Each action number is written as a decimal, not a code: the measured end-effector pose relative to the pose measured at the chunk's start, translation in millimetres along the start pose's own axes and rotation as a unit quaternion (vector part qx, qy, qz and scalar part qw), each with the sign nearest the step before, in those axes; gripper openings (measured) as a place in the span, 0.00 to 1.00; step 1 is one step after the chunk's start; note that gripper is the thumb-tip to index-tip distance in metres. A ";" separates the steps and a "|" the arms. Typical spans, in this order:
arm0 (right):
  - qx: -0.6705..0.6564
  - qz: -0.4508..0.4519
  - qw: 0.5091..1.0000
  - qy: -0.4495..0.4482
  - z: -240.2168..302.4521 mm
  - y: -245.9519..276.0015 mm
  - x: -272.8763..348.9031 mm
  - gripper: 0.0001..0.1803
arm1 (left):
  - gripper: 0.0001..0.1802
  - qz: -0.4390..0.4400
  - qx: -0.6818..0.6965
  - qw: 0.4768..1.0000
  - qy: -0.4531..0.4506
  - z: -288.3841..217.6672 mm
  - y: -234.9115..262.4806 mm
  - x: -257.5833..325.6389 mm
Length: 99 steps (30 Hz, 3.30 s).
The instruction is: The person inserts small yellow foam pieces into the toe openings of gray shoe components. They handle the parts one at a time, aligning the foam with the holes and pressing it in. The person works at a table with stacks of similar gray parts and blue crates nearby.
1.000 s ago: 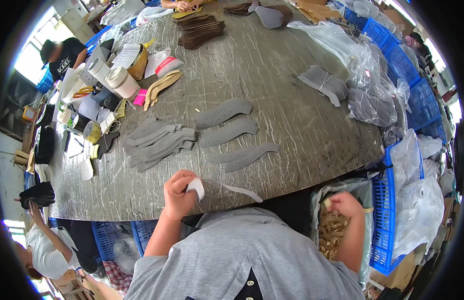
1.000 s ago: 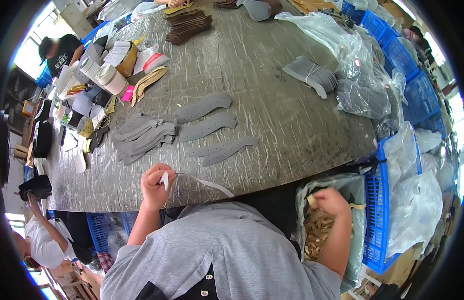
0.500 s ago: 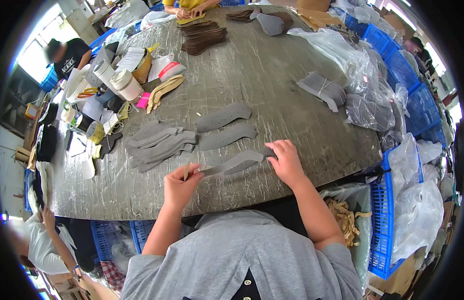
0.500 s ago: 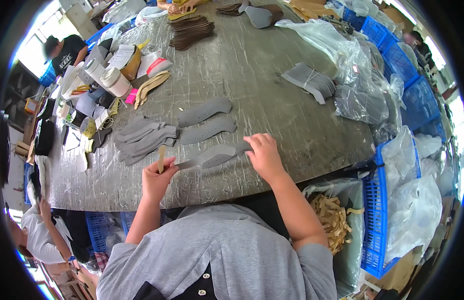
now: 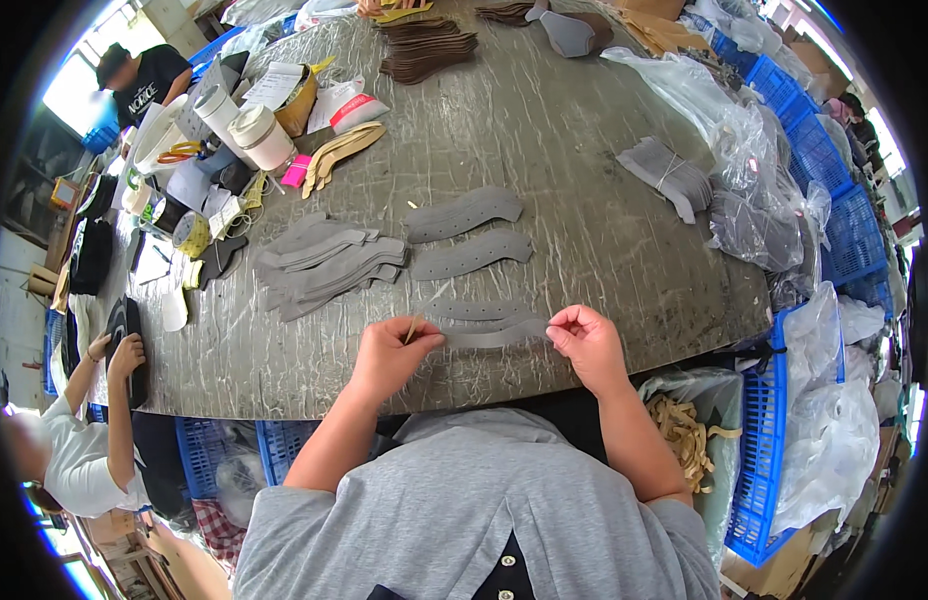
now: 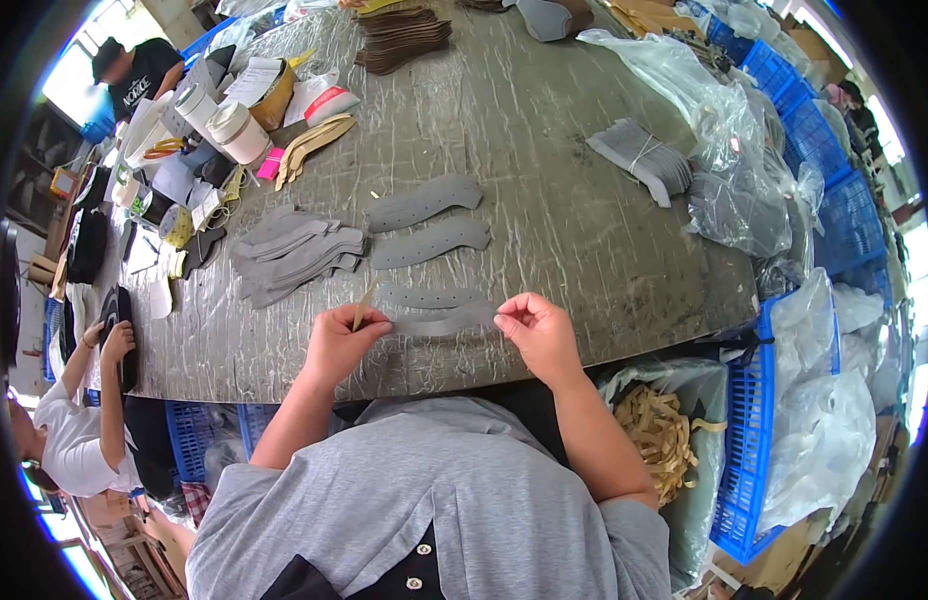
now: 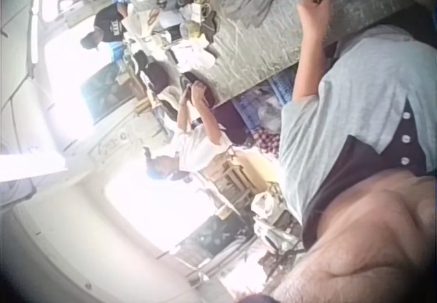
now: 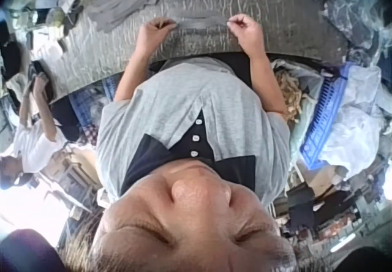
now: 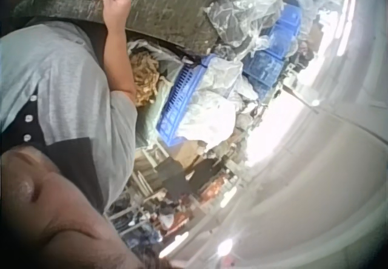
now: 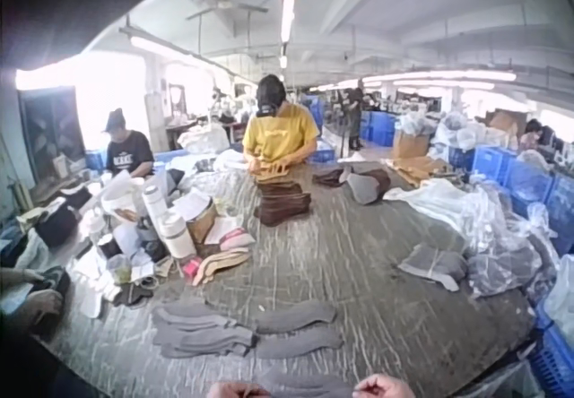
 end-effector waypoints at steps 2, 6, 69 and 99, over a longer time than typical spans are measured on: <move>0.067 -0.020 0.998 -0.004 0.2 3.1 -5.1 0.08 | 0.08 -0.002 -0.017 1.000 0.023 -0.4 -4.0 -4.9; 0.166 -0.054 0.984 0.041 -1.0 0.4 -17.2 0.08 | 0.10 -0.002 -0.083 0.996 0.021 9.1 -10.6 -13.9; 0.492 -0.022 0.870 0.028 20.7 6.4 -20.6 0.13 | 0.13 0.023 -0.308 0.951 0.005 -5.8 -24.1 -30.1; 0.452 0.120 0.834 0.294 14.3 -51.1 10.1 0.19 | 0.13 -0.042 -0.251 0.965 -0.058 6.6 -23.4 -22.4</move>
Point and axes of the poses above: each hand's wrist, its own x-axis away from the middle knuckle, its own y-axis out of the back of the hand, z = x × y, the point moved 3 cm from there along -x, towards the middle knuckle, and after that the axes turned 5 degrees about y, right-handed, at the moved point
